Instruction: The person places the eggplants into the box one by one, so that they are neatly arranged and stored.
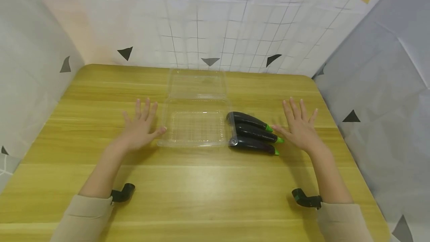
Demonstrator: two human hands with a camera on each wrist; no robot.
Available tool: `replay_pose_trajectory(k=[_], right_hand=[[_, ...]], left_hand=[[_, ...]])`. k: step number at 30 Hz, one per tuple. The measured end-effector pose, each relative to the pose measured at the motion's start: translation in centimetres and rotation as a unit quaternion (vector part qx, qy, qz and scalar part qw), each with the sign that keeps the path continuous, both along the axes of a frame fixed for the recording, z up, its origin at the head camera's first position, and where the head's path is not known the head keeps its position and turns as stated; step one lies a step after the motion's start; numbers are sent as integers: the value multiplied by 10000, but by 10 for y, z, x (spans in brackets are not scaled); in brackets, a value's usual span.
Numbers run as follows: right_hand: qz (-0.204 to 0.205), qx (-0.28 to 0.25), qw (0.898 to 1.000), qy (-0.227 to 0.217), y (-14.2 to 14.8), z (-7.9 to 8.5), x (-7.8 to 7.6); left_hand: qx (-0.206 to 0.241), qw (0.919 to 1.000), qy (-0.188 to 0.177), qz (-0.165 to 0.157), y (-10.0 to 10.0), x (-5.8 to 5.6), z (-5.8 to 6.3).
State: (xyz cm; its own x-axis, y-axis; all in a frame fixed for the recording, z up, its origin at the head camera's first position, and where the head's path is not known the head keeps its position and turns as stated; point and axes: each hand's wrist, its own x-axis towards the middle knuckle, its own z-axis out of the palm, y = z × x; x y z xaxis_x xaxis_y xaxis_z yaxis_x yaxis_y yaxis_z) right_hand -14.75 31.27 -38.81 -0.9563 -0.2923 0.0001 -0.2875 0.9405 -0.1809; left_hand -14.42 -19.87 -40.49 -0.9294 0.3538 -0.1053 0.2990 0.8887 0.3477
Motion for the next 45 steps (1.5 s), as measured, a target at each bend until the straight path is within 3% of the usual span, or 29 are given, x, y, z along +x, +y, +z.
replay_pose_trajectory(k=[18,32,45], right_hand=[[165,-113,9997,146,-5,5,5],[865,-543,9916,793,-23,6,6],[1220,-592,9817,1336,-36,7,13]], left_hand=[[-115,9995,90,-291,7,4,1],[0,9984,0,-560,15,9,-1],[60,9981,64,-615,19,14,-2]])
